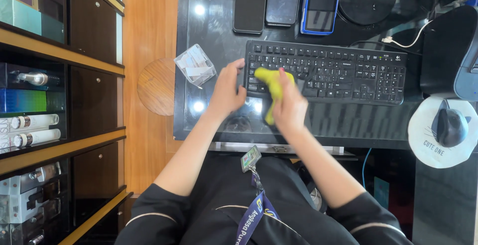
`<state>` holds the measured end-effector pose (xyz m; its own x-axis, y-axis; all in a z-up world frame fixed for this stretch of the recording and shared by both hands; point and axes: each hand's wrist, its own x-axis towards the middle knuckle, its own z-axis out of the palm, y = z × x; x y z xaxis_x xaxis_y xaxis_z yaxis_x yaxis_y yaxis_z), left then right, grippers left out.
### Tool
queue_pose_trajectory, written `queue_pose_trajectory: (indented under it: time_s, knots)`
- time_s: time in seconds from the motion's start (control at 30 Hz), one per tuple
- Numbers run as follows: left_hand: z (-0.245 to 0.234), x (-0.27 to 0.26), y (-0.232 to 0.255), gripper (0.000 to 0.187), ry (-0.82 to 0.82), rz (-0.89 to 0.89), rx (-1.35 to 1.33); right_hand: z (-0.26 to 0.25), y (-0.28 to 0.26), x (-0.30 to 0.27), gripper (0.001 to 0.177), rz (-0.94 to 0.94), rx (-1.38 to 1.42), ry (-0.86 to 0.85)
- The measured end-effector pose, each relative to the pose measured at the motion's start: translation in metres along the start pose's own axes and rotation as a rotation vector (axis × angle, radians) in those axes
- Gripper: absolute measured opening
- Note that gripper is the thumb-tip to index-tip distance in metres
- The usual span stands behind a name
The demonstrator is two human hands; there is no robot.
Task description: Cleaning a computer workstation including the keyboard, monitor, and desk surface.
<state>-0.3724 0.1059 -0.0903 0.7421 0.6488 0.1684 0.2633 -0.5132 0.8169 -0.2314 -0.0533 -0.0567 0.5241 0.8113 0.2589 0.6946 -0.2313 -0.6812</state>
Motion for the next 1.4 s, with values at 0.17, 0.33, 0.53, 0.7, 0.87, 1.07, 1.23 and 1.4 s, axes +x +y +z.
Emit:
queue_pose_trajectory:
  time_s: [0.17, 0.33, 0.53, 0.7, 0.87, 1.07, 1.23, 1.4]
  knots:
    - [-0.018, 0.011, 0.047, 0.044, 0.065, -0.170, -0.275, -0.008, -0.025, 0.058, 0.035, 0.362, 0.398, -0.028]
    - [-0.009, 0.001, 0.052, 0.028, 0.166, -0.189, -0.292, -0.022, -0.009, 0.040, 0.036, 0.114, 0.750, -0.268]
    - [0.003, 0.037, 0.048, 0.027, 0.402, -0.030, 0.174, -0.063, 0.103, -0.016, 0.063, 0.069, -0.230, 0.185]
    - [0.013, 0.058, 0.010, 0.025, 0.184, -0.040, 0.205, -0.111, 0.156, -0.045, 0.131, 0.522, -0.473, 0.054]
    - [-0.003, 0.008, 0.028, 0.026, 0.032, -0.031, 0.245, -0.107, 0.165, -0.056, 0.145, 0.697, -0.406, 0.032]
    - [-0.022, -0.047, 0.061, 0.024, -0.235, -0.238, 0.248, -0.098, 0.157, -0.074, 0.148, 0.746, -0.388, 0.118]
    - [-0.013, -0.048, 0.097, 0.027, -0.197, -0.390, 0.066, -0.071, 0.094, -0.087, 0.094, 0.193, -0.581, 0.149]
    - [0.017, -0.037, 0.118, 0.029, -0.402, -0.275, -0.361, -0.080, 0.033, -0.068, 0.047, 0.420, 0.517, -0.295]
